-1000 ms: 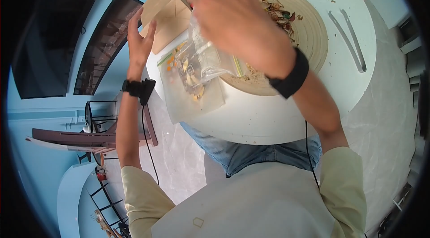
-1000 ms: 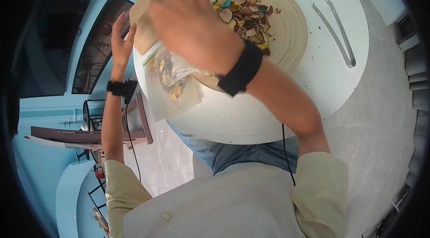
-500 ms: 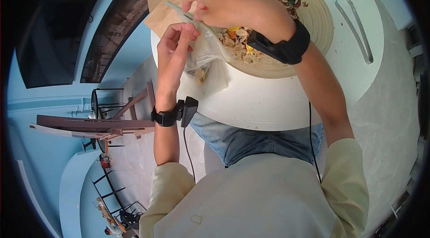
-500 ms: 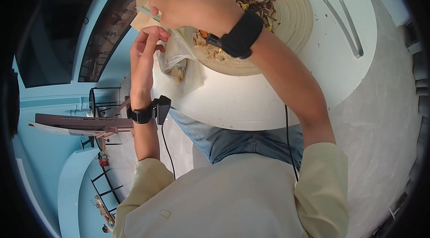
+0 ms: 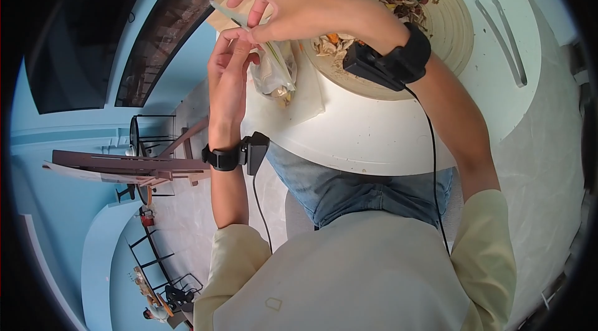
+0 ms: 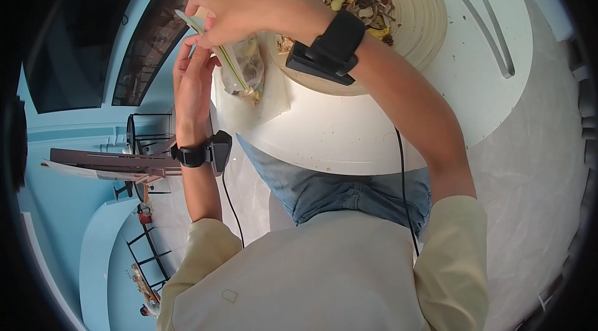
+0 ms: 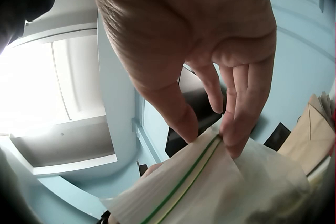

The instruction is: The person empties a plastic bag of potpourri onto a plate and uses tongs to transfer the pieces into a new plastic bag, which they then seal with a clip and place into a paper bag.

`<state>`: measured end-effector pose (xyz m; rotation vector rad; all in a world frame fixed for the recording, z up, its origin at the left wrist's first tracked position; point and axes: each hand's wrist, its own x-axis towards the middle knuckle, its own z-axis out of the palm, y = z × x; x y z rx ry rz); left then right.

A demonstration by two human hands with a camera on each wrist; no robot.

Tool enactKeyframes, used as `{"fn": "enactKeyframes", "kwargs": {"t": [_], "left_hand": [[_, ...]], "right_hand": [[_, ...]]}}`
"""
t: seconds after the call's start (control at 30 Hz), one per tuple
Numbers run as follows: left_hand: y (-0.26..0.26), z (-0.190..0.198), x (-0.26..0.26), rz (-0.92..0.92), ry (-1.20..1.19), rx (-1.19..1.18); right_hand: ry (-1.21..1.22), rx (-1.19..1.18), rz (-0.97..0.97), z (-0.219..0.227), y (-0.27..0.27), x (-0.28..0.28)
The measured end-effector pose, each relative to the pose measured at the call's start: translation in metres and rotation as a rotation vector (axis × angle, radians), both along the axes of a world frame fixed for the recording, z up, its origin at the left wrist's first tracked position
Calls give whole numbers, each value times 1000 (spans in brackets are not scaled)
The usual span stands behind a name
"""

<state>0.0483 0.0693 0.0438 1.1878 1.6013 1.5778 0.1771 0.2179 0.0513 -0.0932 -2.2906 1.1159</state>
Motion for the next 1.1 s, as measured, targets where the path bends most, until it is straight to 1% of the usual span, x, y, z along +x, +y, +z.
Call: {"fn": "enactKeyframes", "kwargs": {"t": [0.07,0.13,0.2,0.23,0.37,0.43,0.5,0.57,0.63,0.7,0.77,0.87,0.93,0.97,1.03,1.07,1.1], "left_hand": [[-4,2,-2,-1,2,14],[-7,2,-3,16,-10,28],[-9,4,-3,30,-21,45],[-10,4,-2,48,16,47],[-14,3,-3,64,80,42],[-16,1,-7,52,69,51],[-17,0,-6,33,56,62],[-17,1,-1,28,-36,113],[-19,-1,-5,10,-62,118],[-22,-2,-4,0,-91,120],[-23,-2,0,-12,-251,75],[-23,-8,-2,-16,-304,81],[-21,-8,-1,-22,-278,69],[-20,-7,0,-19,-251,60],[-18,-7,3,17,-216,57],[-18,-6,5,51,-180,53],[-18,-6,6,54,-181,54]], "right_hand": [[-3,-24,23,0,-4,-1],[3,-116,91,3,-6,-1],[18,-129,111,1,-7,-3],[32,-145,132,0,-8,-4],[33,-171,143,1,-9,-5],[-35,-214,100,9,-14,0],[-55,-261,127,9,-14,-2],[-77,-304,156,7,-11,-4],[-17,-343,262,1,-8,-8],[-13,-375,291,4,-11,-8],[-8,-405,324,6,-15,-9],[-40,-441,282,4,-16,-11],[9,-376,198,-3,-15,-17],[9,-376,195,-3,-14,-16],[-22,-276,150,-2,-13,-16],[-23,-274,153,-2,-13,-15],[-15,-326,193,-2,-13,-15]]}}
